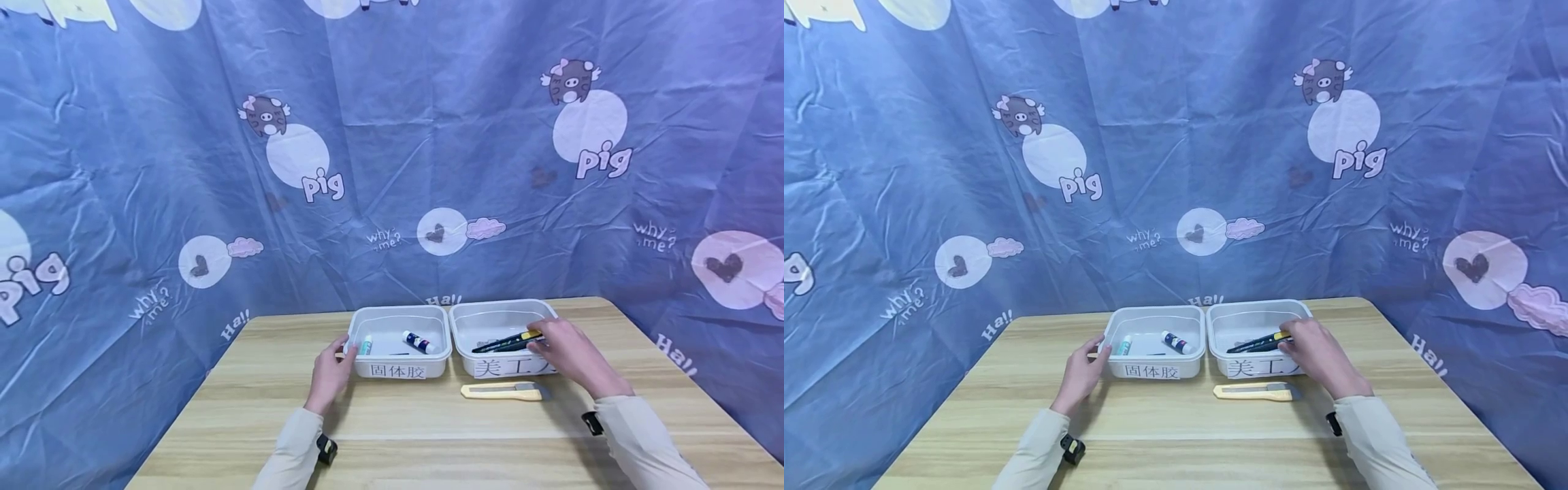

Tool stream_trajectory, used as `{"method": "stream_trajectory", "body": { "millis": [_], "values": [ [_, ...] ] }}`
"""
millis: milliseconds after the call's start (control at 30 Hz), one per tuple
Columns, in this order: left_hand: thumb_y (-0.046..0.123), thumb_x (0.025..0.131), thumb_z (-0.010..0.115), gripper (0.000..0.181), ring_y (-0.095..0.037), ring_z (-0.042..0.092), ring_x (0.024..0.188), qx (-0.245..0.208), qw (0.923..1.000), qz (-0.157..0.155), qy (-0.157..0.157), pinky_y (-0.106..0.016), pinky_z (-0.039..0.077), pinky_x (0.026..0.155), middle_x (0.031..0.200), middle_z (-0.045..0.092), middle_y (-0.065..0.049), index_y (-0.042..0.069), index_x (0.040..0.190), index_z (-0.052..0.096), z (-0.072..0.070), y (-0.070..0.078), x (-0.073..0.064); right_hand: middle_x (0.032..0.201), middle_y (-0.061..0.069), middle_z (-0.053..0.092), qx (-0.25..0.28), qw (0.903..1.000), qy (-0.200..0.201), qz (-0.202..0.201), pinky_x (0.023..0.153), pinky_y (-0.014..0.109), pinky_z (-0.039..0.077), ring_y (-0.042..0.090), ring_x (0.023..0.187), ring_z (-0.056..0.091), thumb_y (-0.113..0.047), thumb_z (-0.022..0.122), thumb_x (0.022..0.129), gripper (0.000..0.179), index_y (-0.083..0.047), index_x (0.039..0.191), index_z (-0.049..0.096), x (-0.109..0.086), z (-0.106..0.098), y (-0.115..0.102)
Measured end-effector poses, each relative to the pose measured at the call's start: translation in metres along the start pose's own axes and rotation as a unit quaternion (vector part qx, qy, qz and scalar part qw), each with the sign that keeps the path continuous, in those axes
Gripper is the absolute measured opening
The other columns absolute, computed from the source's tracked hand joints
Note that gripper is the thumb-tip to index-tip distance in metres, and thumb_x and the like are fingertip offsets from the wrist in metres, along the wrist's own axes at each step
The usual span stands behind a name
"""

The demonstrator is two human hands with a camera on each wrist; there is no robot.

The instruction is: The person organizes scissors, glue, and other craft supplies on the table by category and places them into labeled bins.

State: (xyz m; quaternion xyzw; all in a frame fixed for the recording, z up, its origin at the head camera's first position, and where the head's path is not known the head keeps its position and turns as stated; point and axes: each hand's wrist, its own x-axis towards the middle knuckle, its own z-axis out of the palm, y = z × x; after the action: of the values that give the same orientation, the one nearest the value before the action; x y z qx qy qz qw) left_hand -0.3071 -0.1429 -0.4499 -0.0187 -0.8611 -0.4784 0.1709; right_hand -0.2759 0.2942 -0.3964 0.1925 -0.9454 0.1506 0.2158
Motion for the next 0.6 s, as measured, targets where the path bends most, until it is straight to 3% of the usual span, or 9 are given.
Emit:
{"method": "stream_trajectory", "body": {
  "millis": [600],
  "values": [
    [0.017,0.101,0.064,0.043,-0.022,0.066,0.08,-0.002,1.0,0.008,0.001,-0.029,0.054,0.066,0.112,0.071,-0.024,-0.006,0.137,0.059,0.0003,-0.0021,0.002,0.097,0.022,0.075,0.009,0.9998,-0.015,0.011,0.082,0.056,0.055,0.04,0.092,0.071,-0.002,0.077,0.085,0.024,0.011,0.106,0.072,0.0009,0.0042,-0.0023]
  ]
}}
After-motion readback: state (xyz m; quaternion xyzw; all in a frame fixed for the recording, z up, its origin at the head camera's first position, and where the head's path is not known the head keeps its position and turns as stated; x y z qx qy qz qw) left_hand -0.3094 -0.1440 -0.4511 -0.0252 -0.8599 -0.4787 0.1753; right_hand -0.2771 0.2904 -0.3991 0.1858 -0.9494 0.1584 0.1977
